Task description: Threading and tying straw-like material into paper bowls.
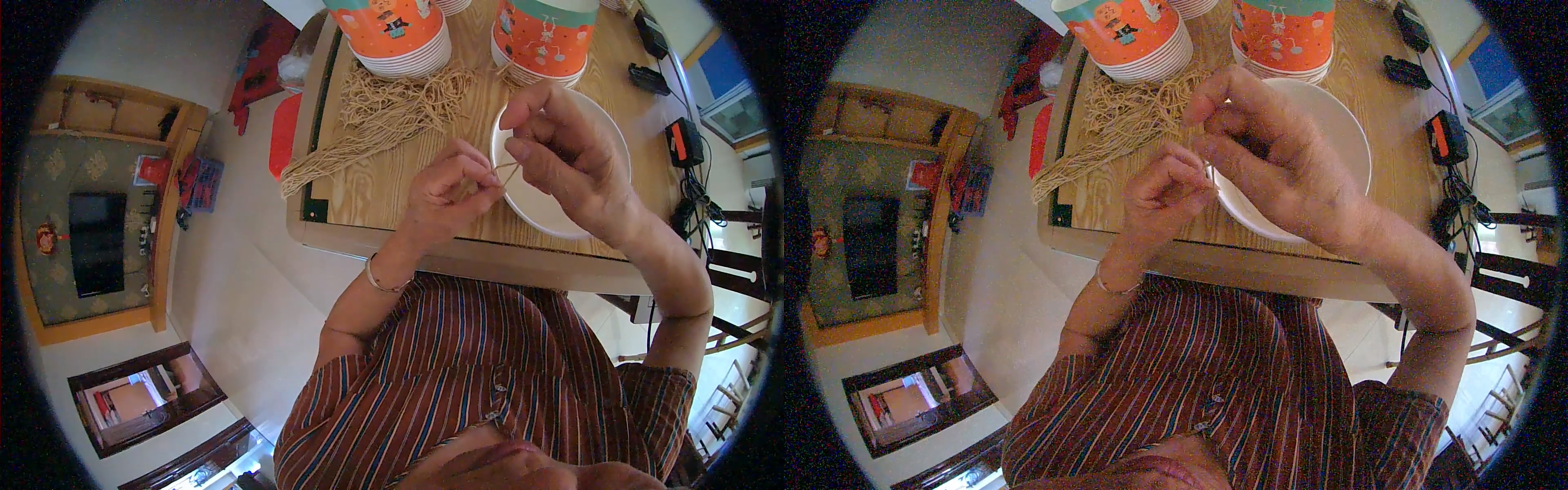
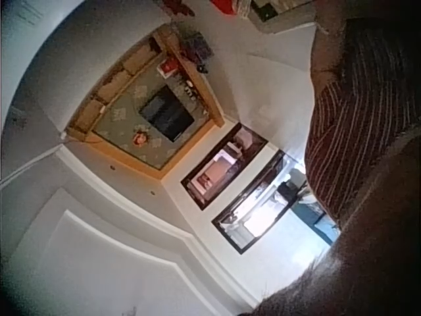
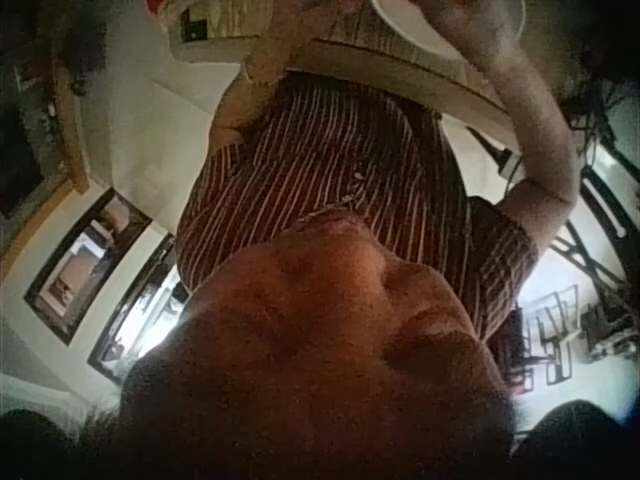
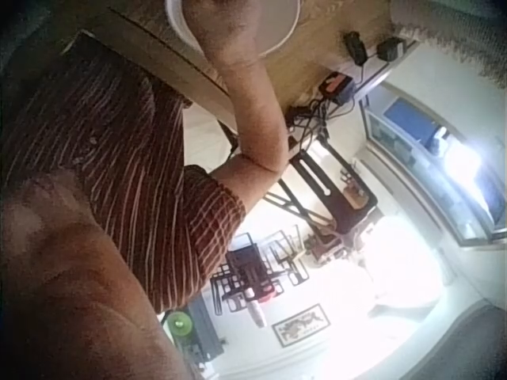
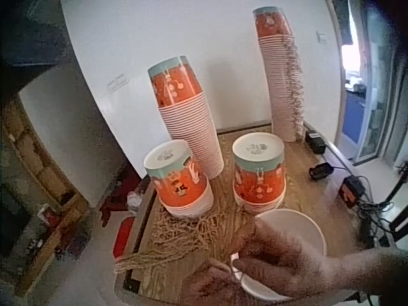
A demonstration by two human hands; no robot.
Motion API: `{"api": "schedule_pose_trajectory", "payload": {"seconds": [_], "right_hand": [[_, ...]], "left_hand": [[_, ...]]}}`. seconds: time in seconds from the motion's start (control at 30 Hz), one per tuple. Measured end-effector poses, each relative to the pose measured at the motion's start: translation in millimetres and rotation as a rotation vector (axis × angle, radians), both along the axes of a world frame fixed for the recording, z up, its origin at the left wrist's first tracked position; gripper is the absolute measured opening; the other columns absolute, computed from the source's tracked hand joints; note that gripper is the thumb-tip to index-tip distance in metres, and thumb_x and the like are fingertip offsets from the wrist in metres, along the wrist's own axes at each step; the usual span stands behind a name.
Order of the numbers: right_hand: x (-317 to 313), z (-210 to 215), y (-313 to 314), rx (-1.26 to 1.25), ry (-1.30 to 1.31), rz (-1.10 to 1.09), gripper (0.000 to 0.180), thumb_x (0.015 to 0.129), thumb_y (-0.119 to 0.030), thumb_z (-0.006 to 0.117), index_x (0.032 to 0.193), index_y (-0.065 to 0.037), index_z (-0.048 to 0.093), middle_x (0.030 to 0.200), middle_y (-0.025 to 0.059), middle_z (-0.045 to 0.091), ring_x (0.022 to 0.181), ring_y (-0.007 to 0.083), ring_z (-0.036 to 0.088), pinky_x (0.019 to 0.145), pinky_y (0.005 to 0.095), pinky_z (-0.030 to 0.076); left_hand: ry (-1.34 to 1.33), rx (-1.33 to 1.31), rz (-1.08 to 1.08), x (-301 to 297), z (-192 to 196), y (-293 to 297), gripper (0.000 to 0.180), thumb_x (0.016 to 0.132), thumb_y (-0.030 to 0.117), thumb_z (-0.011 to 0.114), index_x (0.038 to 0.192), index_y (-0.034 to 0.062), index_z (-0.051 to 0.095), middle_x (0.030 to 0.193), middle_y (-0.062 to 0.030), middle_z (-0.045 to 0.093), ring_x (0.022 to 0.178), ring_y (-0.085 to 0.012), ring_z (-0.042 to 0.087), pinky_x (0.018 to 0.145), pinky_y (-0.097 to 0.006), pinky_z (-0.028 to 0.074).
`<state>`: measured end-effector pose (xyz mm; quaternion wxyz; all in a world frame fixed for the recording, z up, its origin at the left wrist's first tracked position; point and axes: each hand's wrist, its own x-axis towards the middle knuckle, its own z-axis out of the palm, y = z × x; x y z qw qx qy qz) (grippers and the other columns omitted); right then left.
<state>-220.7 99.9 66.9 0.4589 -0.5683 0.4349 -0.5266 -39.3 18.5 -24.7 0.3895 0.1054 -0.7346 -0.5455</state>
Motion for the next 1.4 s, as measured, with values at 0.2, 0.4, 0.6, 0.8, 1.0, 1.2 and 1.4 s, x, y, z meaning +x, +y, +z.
{"api": "schedule_pose_trajectory", "payload": {"seconds": [0.2, 0.4, 0.6, 0.8, 1.0, 1.2, 1.4], "right_hand": [[5, -6, -2, -0.038, -0.03, -0.036, 0.015, 0.095, -0.003, 0.055, 0.109, -0.005, 0.049, 0.084, -0.0028, 0.049, 0.074, 0.0034, 0.047, 0.064, 0.0198, 0.039], [3, -12, 0, 0.035, -0.104, -0.004, 0.011, 0.096, -0.004, 0.055, 0.106, -0.006, 0.05, 0.09, -0.0023, 0.054, 0.084, 0.0036, 0.053, 0.072, 0.0211, 0.046], [3, -9, 1, 0.065, -0.148, 0.027, 0.011, 0.096, -0.003, 0.054, 0.107, -0.006, 0.05, 0.09, -0.0018, 0.055, 0.084, 0.0039, 0.054, 0.072, 0.0215, 0.047], [4, -10, 2, 0.064, -0.126, 0.003, 0.013, 0.096, -0.002, 0.054, 0.108, -0.006, 0.051, 0.089, -0.0027, 0.053, 0.081, 0.0037, 0.053, 0.07, 0.0202, 0.046], [0, -9, 2, 0.064, -0.149, -0.039, 0.013, 0.095, -0.001, 0.054, 0.106, -0.007, 0.053, 0.087, -0.0041, 0.053, 0.08, 0.0026, 0.051, 0.07, 0.0196, 0.044], [6, -14, 0, -0.095, -0.098, -0.04, 0.012, 0.094, -0.002, 0.056, 0.105, -0.005, 0.053, 0.083, -0.0033, 0.054, 0.076, 0.0037, 0.054, 0.066, 0.021, 0.044], [5, -9, 1, -0.139, 0.135, -0.017, 0.017, 0.092, 0.002, 0.056, 0.107, -0.004, 0.052, 0.081, -0.0026, 0.052, 0.076, 0.0035, 0.051, 0.069, 0.0215, 0.041]], "left_hand": [[0.182, 0.321, -0.024, -10, -26, 13, 0.017, 0.082, -0.006, 0.067, 0.096, 0.0037, 0.061, 0.101, -0.0045, 0.056, 0.094, -0.013, 0.055, 0.085, -0.027, 0.047], [0.134, 0.521, -0.014, -4, -23, 23, 0.031, 0.084, -0.006, 0.065, 0.111, 0.002, 0.054, 0.103, -0.0032, 0.055, 0.095, -0.0119, 0.055, 0.086, -0.027, 0.047], [0.091, 0.388, 0.042, -8, -10, 27, 0.023, 0.088, -0.004, 0.062, 0.109, 0.0025, 0.054, 0.099, -0.0019, 0.056, 0.09, -0.0096, 0.056, 0.08, -0.024, 0.049], [0.081, 0.459, 0.073, -9, -9, 24, 0.011, 0.093, -0.002, 0.058, 0.102, 0.003, 0.054, 0.093, -0.0015, 0.056, 0.079, -0.0077, 0.057, 0.072, -0.022, 0.049], [0.032, 0.418, 0.111, -7, -9, 27, 0.007, 0.094, -0.001, 0.056, 0.098, 0.0037, 0.053, 0.088, -0.0001, 0.056, 0.076, -0.0064, 0.056, 0.068, -0.022, 0.049], [-0.039, 0.439, 0.103, -8, -7, 29, 0.006, 0.093, 0.001, 0.057, 0.097, 0.004, 0.053, 0.088, 0.0009, 0.055, 0.075, -0.0051, 0.055, 0.068, -0.02, 0.047], [-0.154, 0.428, 0.132, 6, -12, 21, 0.007, 0.091, 0.002, 0.06, 0.098, 0.0032, 0.057, 0.091, 0.0013, 0.056, 0.08, -0.0061, 0.052, 0.074, -0.022, 0.045]]}}
